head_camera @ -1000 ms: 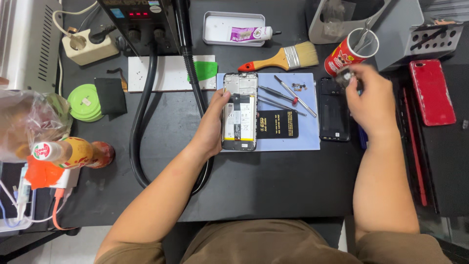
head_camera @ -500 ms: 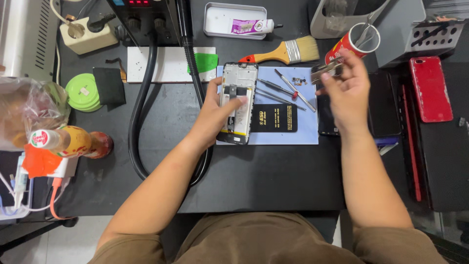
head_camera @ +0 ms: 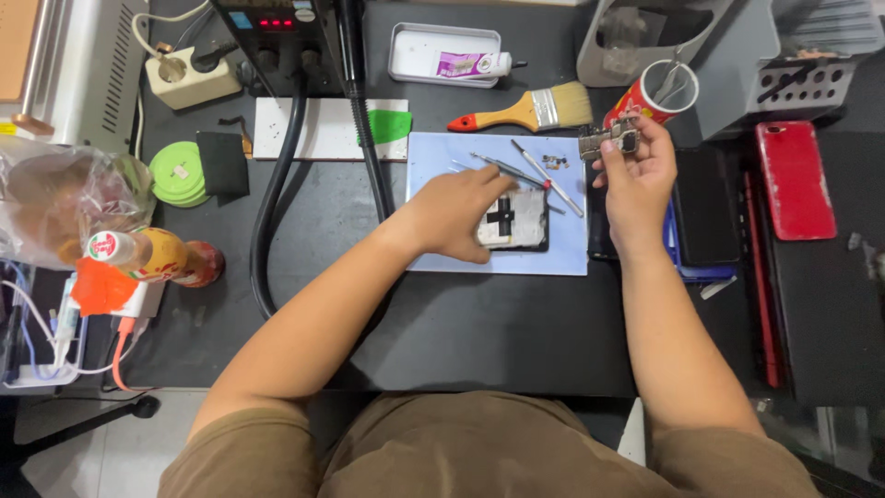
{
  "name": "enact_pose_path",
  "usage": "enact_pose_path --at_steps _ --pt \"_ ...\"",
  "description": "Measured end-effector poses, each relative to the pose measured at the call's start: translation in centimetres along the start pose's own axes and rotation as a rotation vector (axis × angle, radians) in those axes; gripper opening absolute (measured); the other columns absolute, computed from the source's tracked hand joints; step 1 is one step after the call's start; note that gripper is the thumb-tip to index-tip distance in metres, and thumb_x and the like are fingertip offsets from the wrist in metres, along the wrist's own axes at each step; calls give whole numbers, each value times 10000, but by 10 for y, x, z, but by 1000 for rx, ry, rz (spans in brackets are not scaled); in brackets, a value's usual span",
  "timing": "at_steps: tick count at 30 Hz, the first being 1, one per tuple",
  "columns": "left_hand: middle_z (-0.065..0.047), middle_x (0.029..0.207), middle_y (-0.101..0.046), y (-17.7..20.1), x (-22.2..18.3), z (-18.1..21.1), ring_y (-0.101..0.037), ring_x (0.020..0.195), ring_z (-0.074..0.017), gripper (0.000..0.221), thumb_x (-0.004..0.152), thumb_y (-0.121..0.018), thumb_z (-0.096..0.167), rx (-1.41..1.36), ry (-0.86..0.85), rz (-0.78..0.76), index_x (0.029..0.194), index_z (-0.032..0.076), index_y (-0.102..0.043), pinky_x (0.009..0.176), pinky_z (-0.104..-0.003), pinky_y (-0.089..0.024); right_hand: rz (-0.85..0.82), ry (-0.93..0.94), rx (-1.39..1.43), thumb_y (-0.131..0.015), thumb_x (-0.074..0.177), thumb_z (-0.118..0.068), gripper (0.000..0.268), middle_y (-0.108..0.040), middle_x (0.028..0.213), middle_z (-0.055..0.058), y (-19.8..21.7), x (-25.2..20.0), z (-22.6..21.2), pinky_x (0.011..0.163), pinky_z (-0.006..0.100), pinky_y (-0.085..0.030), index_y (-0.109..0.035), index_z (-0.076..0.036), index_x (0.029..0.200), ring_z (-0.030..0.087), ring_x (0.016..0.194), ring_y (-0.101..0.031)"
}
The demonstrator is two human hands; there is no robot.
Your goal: The person disassembles a smartphone, removes the battery and internal components, then reassembles the device using a screwdriver and tweezers. They place the reassembled phone into a black protective case.
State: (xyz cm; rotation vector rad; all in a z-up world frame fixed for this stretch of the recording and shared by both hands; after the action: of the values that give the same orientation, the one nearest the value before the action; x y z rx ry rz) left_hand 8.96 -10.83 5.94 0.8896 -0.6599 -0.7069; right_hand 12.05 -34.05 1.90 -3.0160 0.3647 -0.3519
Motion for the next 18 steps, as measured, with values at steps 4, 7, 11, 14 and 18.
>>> enact_pose_path --at_steps 4,7,11,14,18 --pt "-162 1260 -596 -14 -5 -5 -545 1095 -387 948 574 -839 331 -72 -22 -27 1422 49 -524 940 -469 -485 32 -5 -4 -647 1038 20 392 -676 1117 71 9 0 0 644 211 -525 -492 -19 1396 91 829 -650" --pt "-127 1352 -593 -14 -16 -3 -517 1106 -374 916 632 -806 324 -65 -27 -8 1461 65 -515 966 -476 -467 37 40 -19 -648 1041 24 385 -664 1125 70 12 0 -3 655 213 -527 -484 -15 1388 94 838 -651" --pt "-108 1428 -576 -5 -24 5 -516 1140 -354 789 704 -799 344 -23 -91 63 1418 113 -555 986 -489 -453 16 62 -41 -650 1051 35 377 -652 1126 79 3 2 -1 677 225 -528 -497 -6 1393 103 868 -644" --pt "-110 1393 -581 2 -28 5 -536 1144 -343 803 685 -827 351 -40 -91 91 1396 94 -557 974 -484 -456 -4 12 40 -616 1060 11 328 -666 1120 93 -8 1 5 688 254 -572 -500 -10 1365 130 882 -682" --pt "-117 1367 -574 5 -30 -24 -601 1148 -252 800 781 -883 379 -433 164 243 1411 50 -514 1006 -399 -507 -135 -122 89 -591 1048 -43 263 -663 1065 113 -39 -14 10 669 293 -613 -538 -12 1303 177 892 -749"
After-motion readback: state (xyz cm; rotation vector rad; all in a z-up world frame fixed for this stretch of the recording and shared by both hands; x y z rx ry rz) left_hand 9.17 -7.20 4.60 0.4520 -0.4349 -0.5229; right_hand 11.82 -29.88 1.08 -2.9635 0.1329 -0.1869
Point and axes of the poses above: each hand's wrist, its own x-axis towards the middle knuckle, its own y-axis out of the back of the hand, z = x × y, the point moved 9 cm from there along x, towards the middle knuckle
